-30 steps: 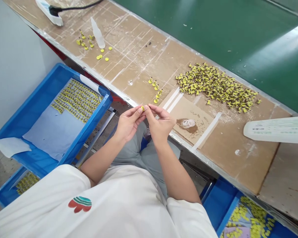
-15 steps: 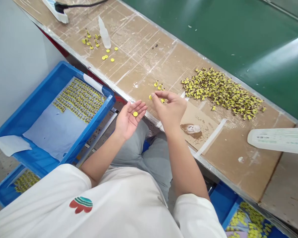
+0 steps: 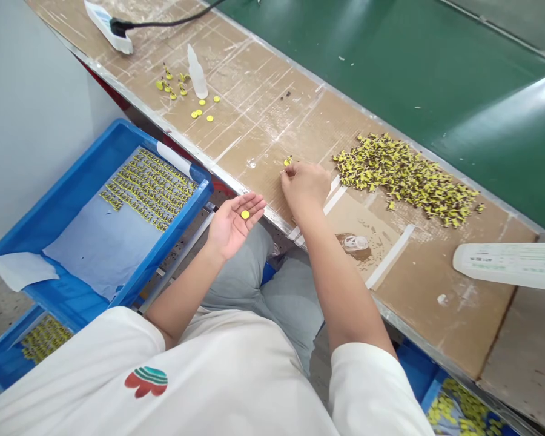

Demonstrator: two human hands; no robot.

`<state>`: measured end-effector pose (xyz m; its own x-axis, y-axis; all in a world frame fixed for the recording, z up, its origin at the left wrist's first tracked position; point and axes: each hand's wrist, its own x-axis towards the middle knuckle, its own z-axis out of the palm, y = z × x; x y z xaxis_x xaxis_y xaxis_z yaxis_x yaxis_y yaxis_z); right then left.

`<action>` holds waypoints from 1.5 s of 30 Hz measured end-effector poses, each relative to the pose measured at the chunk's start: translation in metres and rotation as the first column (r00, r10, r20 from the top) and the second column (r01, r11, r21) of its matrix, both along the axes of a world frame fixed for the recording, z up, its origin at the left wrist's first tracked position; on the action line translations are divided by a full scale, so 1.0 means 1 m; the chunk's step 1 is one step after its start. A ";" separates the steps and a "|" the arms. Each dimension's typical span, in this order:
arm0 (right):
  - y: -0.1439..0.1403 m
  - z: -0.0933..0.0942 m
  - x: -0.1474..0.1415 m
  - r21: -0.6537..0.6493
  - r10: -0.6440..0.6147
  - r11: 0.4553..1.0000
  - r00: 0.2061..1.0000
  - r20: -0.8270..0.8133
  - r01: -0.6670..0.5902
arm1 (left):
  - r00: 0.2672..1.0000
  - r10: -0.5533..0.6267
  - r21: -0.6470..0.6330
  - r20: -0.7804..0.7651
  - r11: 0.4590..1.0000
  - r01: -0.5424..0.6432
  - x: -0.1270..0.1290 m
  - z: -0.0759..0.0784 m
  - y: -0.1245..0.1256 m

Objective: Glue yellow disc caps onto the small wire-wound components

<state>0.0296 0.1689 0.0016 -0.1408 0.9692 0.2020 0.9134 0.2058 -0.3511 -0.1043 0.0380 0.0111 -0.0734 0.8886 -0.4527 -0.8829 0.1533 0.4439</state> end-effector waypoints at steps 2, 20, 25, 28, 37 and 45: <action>0.000 -0.001 0.000 0.004 0.000 1.000 1.000 0.015 0.000 | 1.000 0.003 -0.001 -0.001 1.000 -0.003 0.000 0.000 0.001; -0.087 0.028 0.009 0.149 0.462 0.887 0.848 -0.261 -0.438 | 1.000 -0.011 0.002 0.005 1.000 0.011 0.009 0.009 0.002; -0.111 0.011 0.020 0.146 0.386 0.922 0.824 -0.415 -0.358 | 0.997 -0.082 0.048 -0.008 0.995 0.082 0.020 0.021 -0.004; -0.120 0.011 0.026 0.110 0.219 0.975 0.755 -0.619 -0.193 | 0.991 -0.130 0.089 -0.019 0.987 0.132 0.030 0.027 -0.012; -0.151 0.037 0.052 -0.361 -0.349 0.931 0.155 -0.924 -0.058 | 0.948 -0.255 0.232 -0.191 0.927 0.296 0.062 0.025 -0.036; -0.193 0.040 0.071 -0.488 -0.494 0.867 -0.055 -0.868 -0.098 | 0.869 -0.337 0.272 -0.362 0.854 0.444 0.082 0.012 -0.052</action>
